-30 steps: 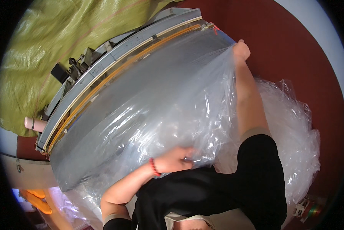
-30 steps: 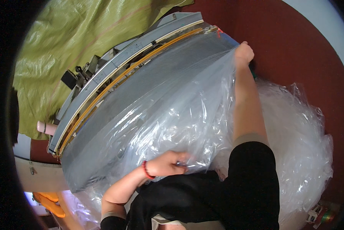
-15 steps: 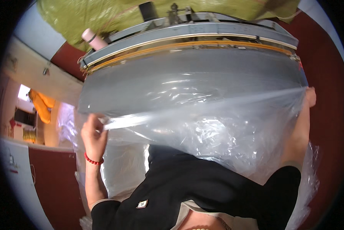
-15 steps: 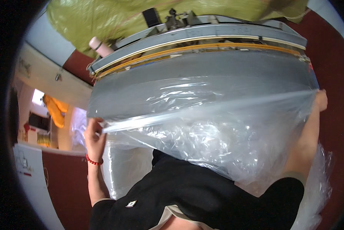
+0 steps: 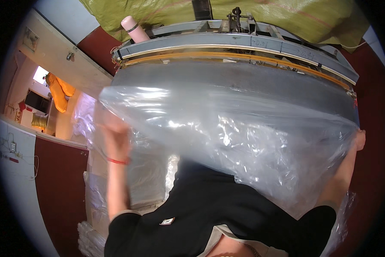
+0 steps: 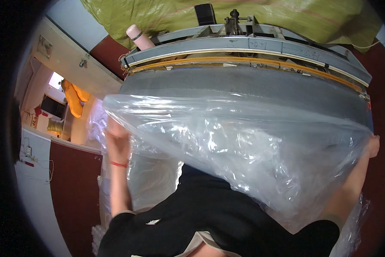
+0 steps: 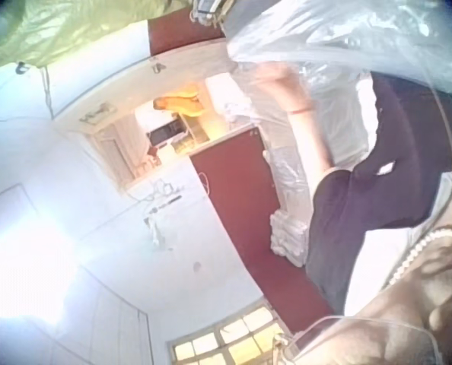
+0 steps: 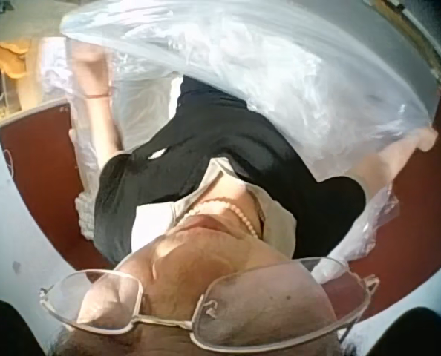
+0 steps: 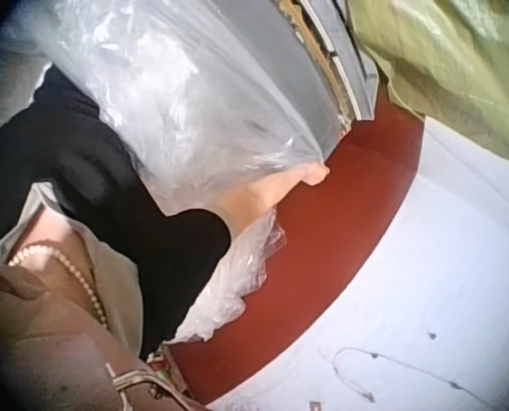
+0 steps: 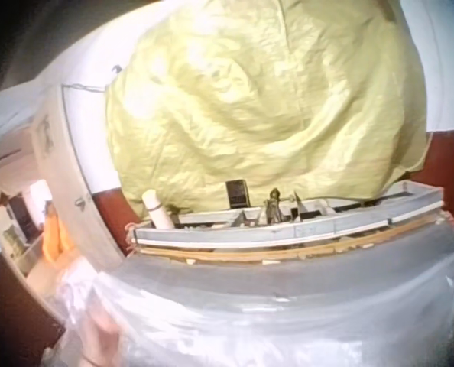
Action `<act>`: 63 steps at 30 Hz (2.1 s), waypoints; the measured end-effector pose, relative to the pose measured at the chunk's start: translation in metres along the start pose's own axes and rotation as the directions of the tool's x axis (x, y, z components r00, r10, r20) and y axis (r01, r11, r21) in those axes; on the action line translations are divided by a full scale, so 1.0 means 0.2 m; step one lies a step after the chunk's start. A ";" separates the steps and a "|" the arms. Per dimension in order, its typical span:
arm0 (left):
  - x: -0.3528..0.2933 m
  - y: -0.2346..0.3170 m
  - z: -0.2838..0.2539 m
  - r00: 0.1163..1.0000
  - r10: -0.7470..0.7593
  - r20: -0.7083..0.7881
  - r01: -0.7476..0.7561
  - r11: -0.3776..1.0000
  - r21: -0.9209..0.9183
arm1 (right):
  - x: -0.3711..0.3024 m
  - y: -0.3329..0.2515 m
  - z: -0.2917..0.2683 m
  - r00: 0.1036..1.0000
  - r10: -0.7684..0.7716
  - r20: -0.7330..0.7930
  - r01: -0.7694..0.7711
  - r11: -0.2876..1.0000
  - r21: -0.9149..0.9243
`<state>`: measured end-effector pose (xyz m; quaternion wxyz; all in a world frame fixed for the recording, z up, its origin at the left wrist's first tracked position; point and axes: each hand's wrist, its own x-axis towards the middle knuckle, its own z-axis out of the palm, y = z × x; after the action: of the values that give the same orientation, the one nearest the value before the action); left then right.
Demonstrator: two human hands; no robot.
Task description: The recorder is seen sealing plastic bags using a heat sealing machine.
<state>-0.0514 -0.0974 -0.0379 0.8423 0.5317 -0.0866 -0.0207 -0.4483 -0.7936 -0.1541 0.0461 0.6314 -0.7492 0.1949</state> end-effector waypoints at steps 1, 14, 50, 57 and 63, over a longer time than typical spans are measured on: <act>-0.11 -0.18 0.03 0.980 -0.186 0.064 0.180 0.979 0.091 | 0.00 0.00 0.00 1.000 -0.007 0.010 0.007 1.000 0.009; 0.76 0.57 -0.95 0.586 0.790 0.180 -0.125 -0.132 0.983 | -0.01 -0.02 -0.01 0.999 -0.026 0.035 0.026 1.000 0.016; 0.75 -0.54 -0.23 0.816 -0.064 0.575 -0.574 0.033 0.818 | 0.36 0.44 0.15 0.976 -0.096 0.195 -0.127 0.477 0.870; 0.74 -0.53 -0.17 0.799 0.219 0.560 -0.550 -0.112 0.828 | 0.34 0.59 0.00 0.978 0.016 0.206 -0.193 0.430 0.882; 0.76 -0.44 -0.18 0.880 0.211 0.426 -0.459 0.148 0.876 | 0.31 0.55 -0.01 0.965 0.035 0.260 -0.257 0.336 0.906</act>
<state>0.1101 -0.1220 -0.1128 0.3023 0.8943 -0.2816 0.1720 -0.5675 -0.8360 -0.1586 -0.4124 0.4900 -0.5582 0.5274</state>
